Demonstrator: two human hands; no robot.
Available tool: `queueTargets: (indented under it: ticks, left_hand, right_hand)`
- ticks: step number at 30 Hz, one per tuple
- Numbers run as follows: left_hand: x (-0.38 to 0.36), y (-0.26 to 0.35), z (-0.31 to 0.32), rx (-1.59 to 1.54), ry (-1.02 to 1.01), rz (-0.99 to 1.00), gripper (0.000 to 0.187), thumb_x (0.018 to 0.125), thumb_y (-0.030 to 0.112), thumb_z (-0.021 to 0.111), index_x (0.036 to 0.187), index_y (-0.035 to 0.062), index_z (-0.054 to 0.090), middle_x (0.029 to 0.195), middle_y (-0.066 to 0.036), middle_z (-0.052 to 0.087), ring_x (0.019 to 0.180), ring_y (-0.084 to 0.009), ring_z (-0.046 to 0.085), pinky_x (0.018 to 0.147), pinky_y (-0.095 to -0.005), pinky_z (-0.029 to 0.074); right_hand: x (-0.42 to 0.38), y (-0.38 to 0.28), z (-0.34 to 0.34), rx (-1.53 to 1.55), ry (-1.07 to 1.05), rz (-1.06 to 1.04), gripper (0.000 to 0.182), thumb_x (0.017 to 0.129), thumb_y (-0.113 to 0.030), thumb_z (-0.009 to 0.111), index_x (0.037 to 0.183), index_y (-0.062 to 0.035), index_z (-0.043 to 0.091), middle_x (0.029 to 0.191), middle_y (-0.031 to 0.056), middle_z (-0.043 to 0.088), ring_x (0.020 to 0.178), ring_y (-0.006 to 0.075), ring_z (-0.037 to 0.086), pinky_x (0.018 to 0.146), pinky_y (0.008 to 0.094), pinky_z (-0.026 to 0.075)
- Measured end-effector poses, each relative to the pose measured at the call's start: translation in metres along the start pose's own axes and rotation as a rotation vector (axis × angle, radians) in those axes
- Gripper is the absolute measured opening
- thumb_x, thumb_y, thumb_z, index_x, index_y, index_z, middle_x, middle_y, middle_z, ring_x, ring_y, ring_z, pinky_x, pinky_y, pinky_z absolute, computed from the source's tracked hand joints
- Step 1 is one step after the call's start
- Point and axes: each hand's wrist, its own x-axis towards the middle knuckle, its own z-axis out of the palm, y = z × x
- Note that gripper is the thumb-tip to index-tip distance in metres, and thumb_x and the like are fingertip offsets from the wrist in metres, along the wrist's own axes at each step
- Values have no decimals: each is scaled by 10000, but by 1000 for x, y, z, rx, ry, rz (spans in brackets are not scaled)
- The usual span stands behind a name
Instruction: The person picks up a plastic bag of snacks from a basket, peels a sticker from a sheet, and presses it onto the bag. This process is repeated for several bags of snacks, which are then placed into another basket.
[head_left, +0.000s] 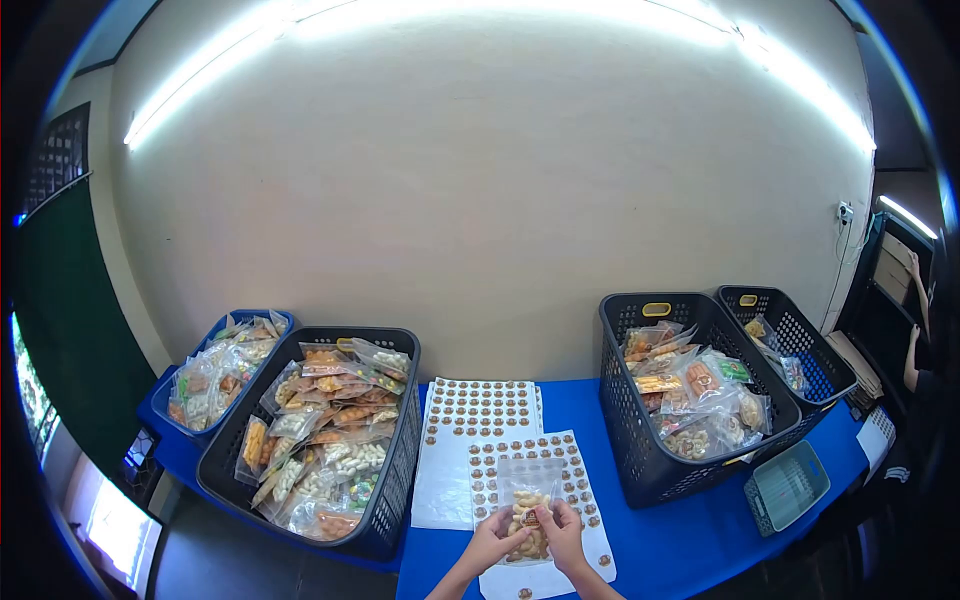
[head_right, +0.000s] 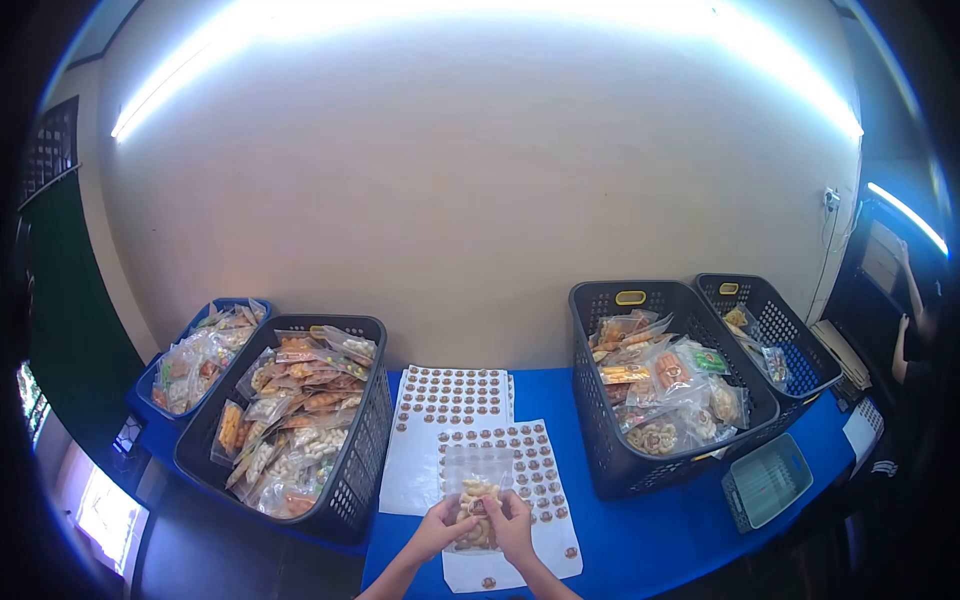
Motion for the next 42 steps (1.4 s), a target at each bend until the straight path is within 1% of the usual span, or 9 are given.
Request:
queueTargets:
  ticks: [6,15,18,23,27,30,32,36,42]
  left_hand:
    - [-3,12,8,35,59,-78,437,780,149,652,1123,-53,473,1005,-85,575,897,-109,558,750,-234,468]
    - [-4,5,-2,-5,-119,-35,451,811,120,610,1187,-36,418,1038,-64,553,926,-103,544,771,-234,459]
    - [-5,8,-4,20,-110,-108,424,824,105,587,1185,-38,417,1091,-73,532,975,-111,521,830,-249,430]
    - [0,-1,0,94,50,-24,346,864,220,545,1114,-15,500,991,-53,585,871,-86,547,719,-221,453]
    - [2,-7,0,155,129,59,325,865,252,548,1044,-19,552,815,-33,614,676,-52,544,580,-192,443]
    - [0,4,1,247,130,122,318,870,277,537,1017,-4,569,785,-17,611,642,-41,522,560,-184,426]
    - [-2,14,-4,325,96,70,315,878,260,525,1029,-14,560,838,-25,607,722,-52,526,629,-197,436]
    - [0,8,-8,173,95,136,298,881,238,521,1029,-17,559,838,-17,599,748,-49,519,655,-199,433]
    - [-4,18,-4,58,161,128,289,867,235,548,993,-25,565,766,-11,593,644,-25,493,551,-169,404]
  right_hand:
    - [-1,-6,4,33,-54,16,119,808,-104,613,841,-6,554,766,18,580,671,44,521,586,181,414]
    - [0,6,-4,-3,2,53,144,802,-115,628,849,8,569,783,41,603,664,59,538,588,190,425]
    - [1,7,-3,20,4,55,160,809,-130,622,873,9,576,790,35,605,685,58,538,614,189,422]
    - [0,6,-8,-28,-48,58,172,814,-146,618,903,-2,587,809,23,611,729,56,540,657,186,418]
    - [-5,-4,3,-6,-17,31,149,808,-159,629,819,-17,584,714,-22,553,650,29,478,586,174,374]
    - [-4,-15,5,-68,-24,-1,161,802,-166,639,756,-29,569,651,-54,484,597,18,415,542,171,329]
    - [-4,-23,11,-73,-14,-7,179,798,-170,645,722,-34,556,621,-68,438,569,15,373,520,172,299]
    - [2,-17,12,-26,-53,30,176,791,-167,651,825,-21,558,724,-30,529,652,31,458,576,176,364]
    - [11,-1,7,-1,-221,81,308,790,-117,640,1035,11,504,972,53,586,887,94,554,762,223,449]
